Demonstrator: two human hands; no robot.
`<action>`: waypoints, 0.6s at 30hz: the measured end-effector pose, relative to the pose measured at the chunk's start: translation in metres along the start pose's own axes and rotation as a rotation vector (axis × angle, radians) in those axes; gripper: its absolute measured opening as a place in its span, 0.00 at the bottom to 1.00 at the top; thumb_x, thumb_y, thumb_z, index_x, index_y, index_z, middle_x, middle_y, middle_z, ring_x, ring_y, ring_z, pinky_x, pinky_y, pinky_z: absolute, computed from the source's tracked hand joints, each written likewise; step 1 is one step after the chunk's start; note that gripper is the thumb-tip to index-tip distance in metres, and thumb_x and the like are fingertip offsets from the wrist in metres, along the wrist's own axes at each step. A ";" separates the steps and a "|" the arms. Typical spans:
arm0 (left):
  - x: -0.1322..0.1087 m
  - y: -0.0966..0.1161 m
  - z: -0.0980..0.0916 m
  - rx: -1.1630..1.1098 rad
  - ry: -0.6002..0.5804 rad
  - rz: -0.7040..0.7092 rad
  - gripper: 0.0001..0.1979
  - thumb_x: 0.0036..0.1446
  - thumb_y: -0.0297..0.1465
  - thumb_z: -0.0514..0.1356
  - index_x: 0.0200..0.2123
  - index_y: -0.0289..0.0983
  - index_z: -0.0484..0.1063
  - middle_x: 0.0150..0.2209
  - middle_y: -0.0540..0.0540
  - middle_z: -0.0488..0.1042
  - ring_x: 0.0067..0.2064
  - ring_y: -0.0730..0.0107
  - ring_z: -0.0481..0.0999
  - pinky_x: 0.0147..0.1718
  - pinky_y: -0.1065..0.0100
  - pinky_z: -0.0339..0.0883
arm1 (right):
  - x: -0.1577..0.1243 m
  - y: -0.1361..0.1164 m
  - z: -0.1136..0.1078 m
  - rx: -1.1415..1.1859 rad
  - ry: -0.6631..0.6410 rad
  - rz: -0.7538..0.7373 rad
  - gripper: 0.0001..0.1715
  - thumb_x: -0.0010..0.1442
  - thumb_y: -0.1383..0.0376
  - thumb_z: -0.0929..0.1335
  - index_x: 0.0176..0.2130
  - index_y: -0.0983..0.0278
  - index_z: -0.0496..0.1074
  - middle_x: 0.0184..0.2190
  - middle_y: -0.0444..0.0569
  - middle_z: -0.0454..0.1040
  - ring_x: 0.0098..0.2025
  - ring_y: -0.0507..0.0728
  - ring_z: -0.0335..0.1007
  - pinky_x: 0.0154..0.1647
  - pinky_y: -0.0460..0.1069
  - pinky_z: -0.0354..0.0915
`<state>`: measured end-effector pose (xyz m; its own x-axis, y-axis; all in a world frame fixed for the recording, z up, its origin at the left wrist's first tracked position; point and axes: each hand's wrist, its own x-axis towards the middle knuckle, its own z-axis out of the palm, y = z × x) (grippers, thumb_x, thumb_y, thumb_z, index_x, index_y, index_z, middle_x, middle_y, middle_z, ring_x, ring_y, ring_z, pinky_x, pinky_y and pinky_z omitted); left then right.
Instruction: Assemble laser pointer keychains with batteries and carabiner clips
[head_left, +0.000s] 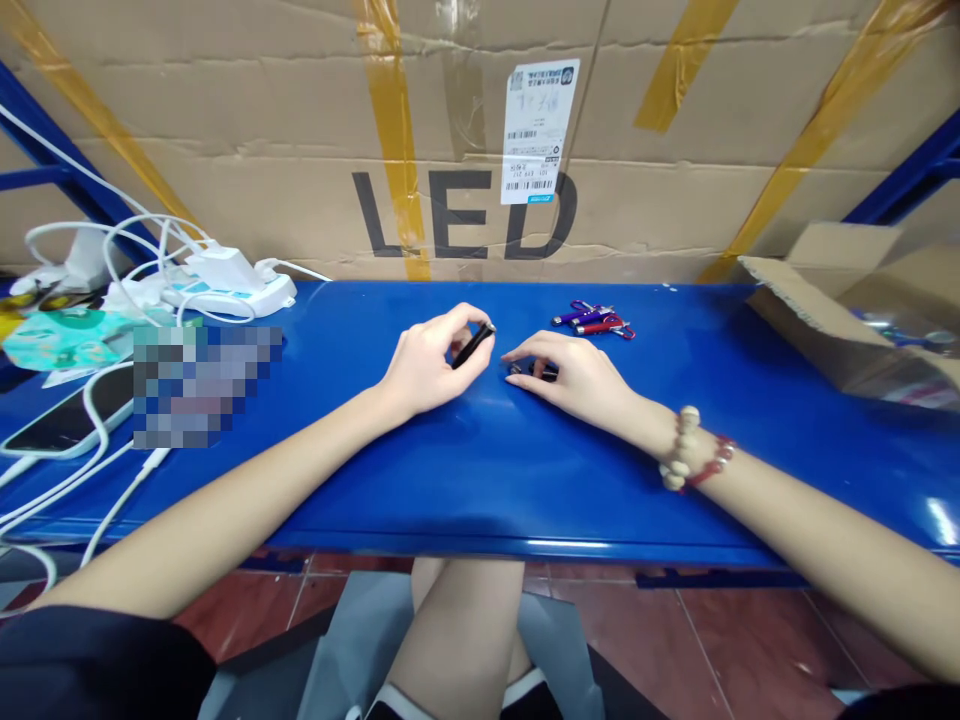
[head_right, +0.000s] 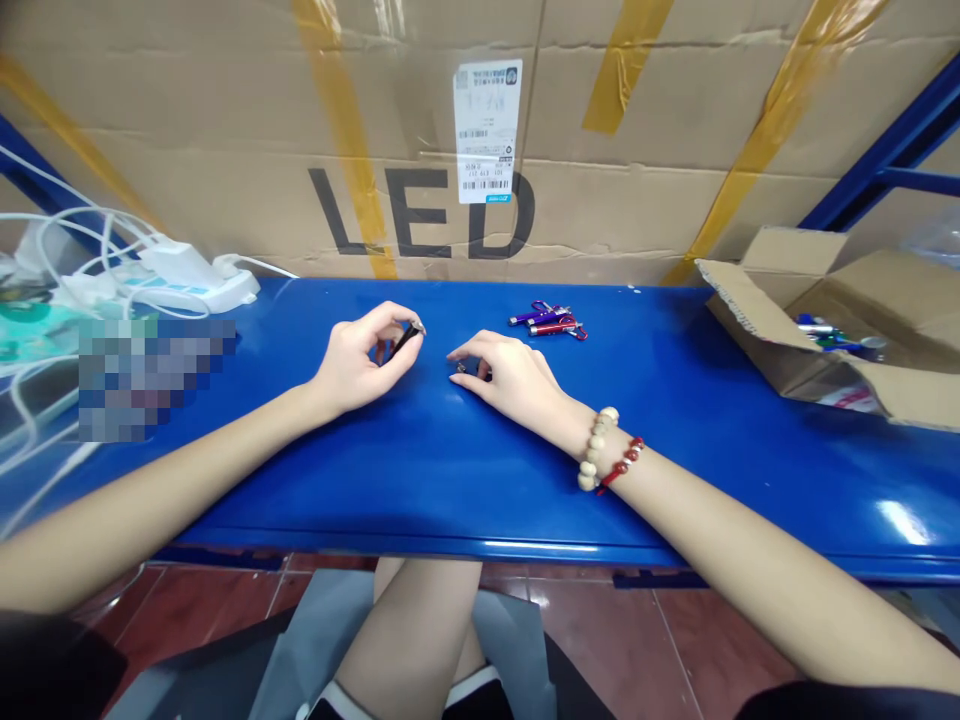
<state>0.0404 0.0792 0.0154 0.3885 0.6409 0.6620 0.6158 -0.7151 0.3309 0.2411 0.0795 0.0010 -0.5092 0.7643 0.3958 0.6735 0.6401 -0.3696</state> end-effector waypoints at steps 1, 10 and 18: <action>0.001 -0.003 -0.001 0.032 0.018 0.013 0.08 0.55 0.32 0.54 0.36 0.35 0.67 0.22 0.53 0.68 0.24 0.77 0.67 0.25 0.76 0.59 | 0.000 0.000 0.000 0.002 0.001 0.001 0.11 0.55 0.62 0.67 0.40 0.62 0.73 0.39 0.46 0.72 0.27 0.48 0.67 0.30 0.44 0.61; 0.005 -0.007 -0.009 0.287 0.055 0.274 0.08 0.55 0.32 0.53 0.35 0.35 0.69 0.23 0.52 0.69 0.25 0.76 0.68 0.26 0.75 0.61 | 0.002 0.007 -0.003 0.001 0.016 -0.001 0.09 0.54 0.61 0.68 0.36 0.61 0.75 0.34 0.43 0.74 0.26 0.47 0.67 0.25 0.43 0.58; 0.006 -0.003 -0.010 0.317 0.063 0.232 0.08 0.55 0.32 0.53 0.36 0.35 0.69 0.23 0.52 0.69 0.25 0.75 0.69 0.27 0.75 0.61 | 0.001 0.011 -0.008 -0.030 -0.007 -0.079 0.10 0.55 0.61 0.68 0.38 0.62 0.75 0.36 0.45 0.73 0.28 0.49 0.67 0.28 0.44 0.59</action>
<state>0.0339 0.0826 0.0249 0.5055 0.4472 0.7379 0.7015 -0.7110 -0.0497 0.2522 0.0865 0.0040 -0.5650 0.7118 0.4173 0.6468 0.6961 -0.3118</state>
